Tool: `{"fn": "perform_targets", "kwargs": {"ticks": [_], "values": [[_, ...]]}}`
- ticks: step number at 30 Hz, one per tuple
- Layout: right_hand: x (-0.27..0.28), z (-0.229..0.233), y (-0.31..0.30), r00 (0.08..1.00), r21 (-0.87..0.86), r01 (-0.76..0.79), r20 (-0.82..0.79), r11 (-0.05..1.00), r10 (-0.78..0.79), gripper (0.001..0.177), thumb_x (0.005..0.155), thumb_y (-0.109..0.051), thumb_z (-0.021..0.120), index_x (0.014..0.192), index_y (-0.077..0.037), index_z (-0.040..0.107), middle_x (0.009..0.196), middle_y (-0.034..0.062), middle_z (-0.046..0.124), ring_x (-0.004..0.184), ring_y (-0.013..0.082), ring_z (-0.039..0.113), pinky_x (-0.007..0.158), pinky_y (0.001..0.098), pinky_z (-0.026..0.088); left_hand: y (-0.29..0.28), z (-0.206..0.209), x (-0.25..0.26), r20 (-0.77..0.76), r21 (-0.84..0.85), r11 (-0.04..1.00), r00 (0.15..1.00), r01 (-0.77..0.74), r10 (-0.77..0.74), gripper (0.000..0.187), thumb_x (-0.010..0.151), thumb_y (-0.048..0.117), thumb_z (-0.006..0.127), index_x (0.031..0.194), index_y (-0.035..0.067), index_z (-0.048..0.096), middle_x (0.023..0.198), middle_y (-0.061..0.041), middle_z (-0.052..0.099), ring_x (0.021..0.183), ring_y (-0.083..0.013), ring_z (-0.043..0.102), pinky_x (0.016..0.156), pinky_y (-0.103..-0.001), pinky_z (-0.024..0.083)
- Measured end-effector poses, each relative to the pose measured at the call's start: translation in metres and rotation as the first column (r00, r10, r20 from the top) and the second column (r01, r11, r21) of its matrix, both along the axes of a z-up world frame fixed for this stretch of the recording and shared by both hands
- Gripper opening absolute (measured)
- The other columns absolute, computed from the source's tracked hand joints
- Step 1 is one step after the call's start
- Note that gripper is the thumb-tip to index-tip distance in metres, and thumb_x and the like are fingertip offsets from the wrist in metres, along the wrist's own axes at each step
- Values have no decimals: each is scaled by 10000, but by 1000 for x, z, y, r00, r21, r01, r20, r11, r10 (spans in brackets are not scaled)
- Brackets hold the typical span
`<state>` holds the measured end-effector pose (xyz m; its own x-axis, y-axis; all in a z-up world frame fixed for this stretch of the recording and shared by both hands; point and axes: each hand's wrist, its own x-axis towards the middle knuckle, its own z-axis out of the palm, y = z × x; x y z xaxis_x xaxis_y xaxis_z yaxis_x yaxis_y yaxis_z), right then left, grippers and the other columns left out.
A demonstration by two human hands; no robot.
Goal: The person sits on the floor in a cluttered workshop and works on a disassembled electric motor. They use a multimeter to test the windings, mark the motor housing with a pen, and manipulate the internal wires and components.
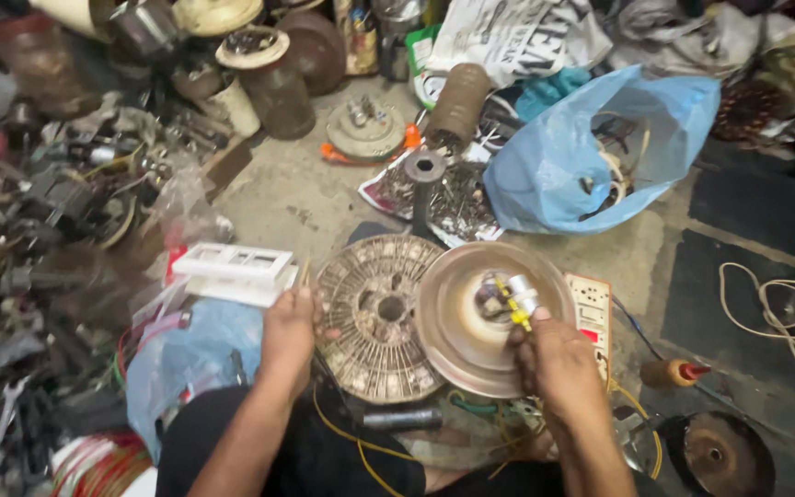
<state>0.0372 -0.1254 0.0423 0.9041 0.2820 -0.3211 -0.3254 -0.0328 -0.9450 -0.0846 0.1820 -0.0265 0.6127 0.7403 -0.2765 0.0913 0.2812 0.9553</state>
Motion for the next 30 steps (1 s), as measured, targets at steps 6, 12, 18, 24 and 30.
{"fn": "perform_targets", "kwargs": {"ticks": [6,12,18,24,30], "values": [[-11,-1,48,997,-27,-71,-7,997,71,472,1022,-382,493,795,-3,658,510,-1,445,392,116,323,375,296,256,0,-30,23,175,-113,988,981,104,-84,364,1067,326,358,1140,35,564,1132,-153,727,1028,-234,734,869,-417,612],[-15,-17,92,988,-58,-152,-37,987,151,466,1007,-385,517,788,-10,688,505,-1,446,390,113,345,376,288,256,3,-40,33,334,-141,982,940,126,-72,369,1060,310,346,1189,37,558,1312,-215,675,1163,-320,676,970,-405,541],[-11,-19,122,978,-9,-197,-65,980,196,466,1011,-402,520,780,-21,655,492,-2,446,372,117,356,363,288,267,18,-52,28,428,-210,976,892,-60,147,346,1080,296,364,1177,-8,497,1375,-239,632,1259,-324,638,1029,-408,519],[-11,-29,128,976,-56,-214,-45,975,212,485,1017,-411,526,789,-9,672,488,-6,451,370,105,340,366,275,248,19,-56,32,488,-173,980,855,-102,175,323,1093,268,383,1171,-26,488,1311,-233,665,1222,-319,668,1044,-394,533],[-17,-35,130,954,-109,-280,83,954,289,427,1004,-376,617,773,-26,697,523,-36,470,411,71,354,389,265,247,16,-42,32,317,61,980,935,-187,159,339,1093,268,375,1087,-11,567,1127,-158,756,1033,-208,723,943,-335,546]]}}
